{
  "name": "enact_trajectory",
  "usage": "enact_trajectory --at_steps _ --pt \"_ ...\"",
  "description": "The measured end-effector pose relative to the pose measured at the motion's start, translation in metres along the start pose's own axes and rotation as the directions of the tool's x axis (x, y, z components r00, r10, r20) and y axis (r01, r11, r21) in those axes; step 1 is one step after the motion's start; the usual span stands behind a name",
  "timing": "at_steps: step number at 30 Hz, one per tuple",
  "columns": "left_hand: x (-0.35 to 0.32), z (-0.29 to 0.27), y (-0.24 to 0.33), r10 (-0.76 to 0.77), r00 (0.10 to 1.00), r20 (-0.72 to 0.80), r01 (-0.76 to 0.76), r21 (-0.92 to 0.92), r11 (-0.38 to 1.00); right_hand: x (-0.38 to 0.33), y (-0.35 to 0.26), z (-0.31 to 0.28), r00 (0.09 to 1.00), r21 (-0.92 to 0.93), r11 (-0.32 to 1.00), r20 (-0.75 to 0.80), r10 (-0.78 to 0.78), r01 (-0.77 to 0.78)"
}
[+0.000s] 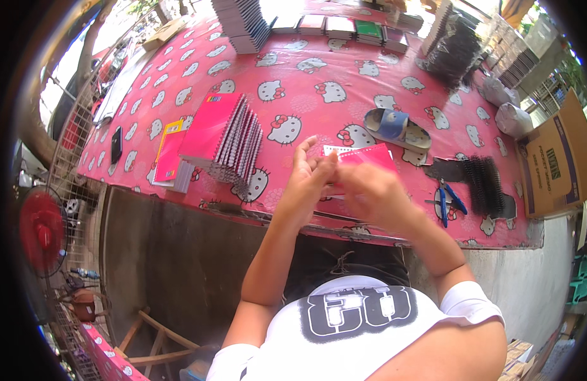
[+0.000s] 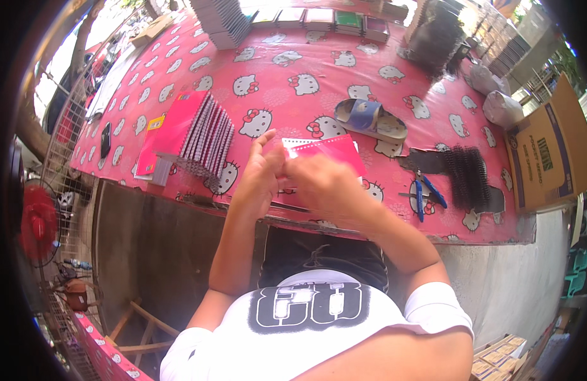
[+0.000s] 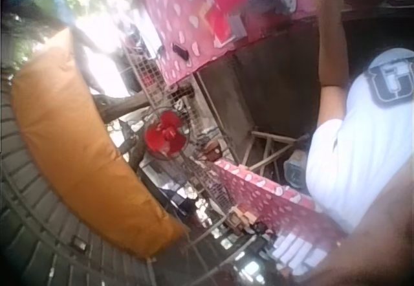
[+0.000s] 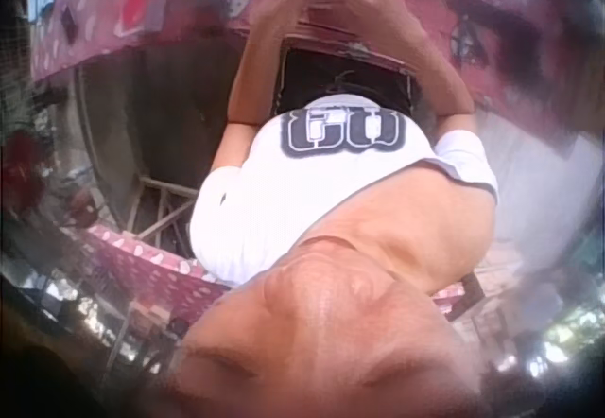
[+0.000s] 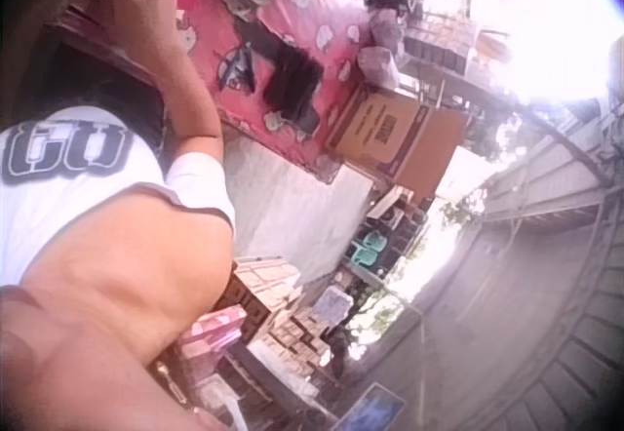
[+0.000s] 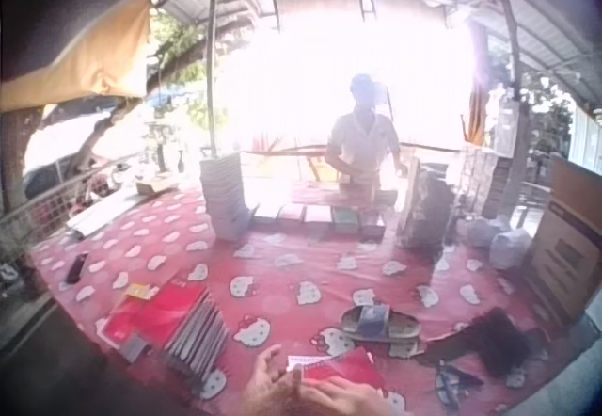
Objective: The person assembles notebooks by hand using wire coils and pliers to secure the spine. They pick up a notebook, thread a coil through the holes, and trim the excess wire with pliers.
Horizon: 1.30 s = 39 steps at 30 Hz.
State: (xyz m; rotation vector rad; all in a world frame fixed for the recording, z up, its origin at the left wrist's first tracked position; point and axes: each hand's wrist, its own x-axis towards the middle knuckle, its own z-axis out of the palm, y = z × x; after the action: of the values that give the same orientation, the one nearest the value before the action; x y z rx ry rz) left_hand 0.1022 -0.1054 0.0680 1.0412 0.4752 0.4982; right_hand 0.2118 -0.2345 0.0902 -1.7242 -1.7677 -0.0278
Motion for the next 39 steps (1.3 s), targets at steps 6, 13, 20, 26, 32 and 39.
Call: enact_trajectory --at_steps 6,13,20,26,32,39 --pt "0.001 0.002 0.003 0.444 0.882 0.16 -0.471 0.356 0.807 -0.015 0.023 -0.044 0.882 0.252 0.964 -0.43 0.192 -0.088" --pt "0.008 -0.003 -0.013 0.528 0.759 0.38 -0.605 0.711 0.359 -0.025 0.049 -0.005 0.869 0.877 0.449 -0.082 0.487 -0.169" --pt "0.007 -0.002 -0.007 0.588 0.697 0.41 -0.579 0.805 0.126 -0.023 0.043 0.017 0.827 0.741 0.601 -0.111 0.551 -0.301" --pt "0.005 0.033 -0.004 0.644 0.666 0.377 -0.525 0.85 0.046 -0.035 0.062 -0.016 0.913 0.051 0.991 -0.386 0.131 -0.121" --pt "0.008 0.049 0.007 0.614 0.676 0.407 -0.597 0.791 0.133 -0.17 0.181 -0.099 0.463 -0.438 0.233 -0.545 0.699 -0.868" --pt "0.008 0.05 0.003 0.642 0.67 0.373 -0.59 0.792 0.156 -0.167 0.177 -0.114 0.615 -0.346 0.544 -0.643 0.455 -0.764"
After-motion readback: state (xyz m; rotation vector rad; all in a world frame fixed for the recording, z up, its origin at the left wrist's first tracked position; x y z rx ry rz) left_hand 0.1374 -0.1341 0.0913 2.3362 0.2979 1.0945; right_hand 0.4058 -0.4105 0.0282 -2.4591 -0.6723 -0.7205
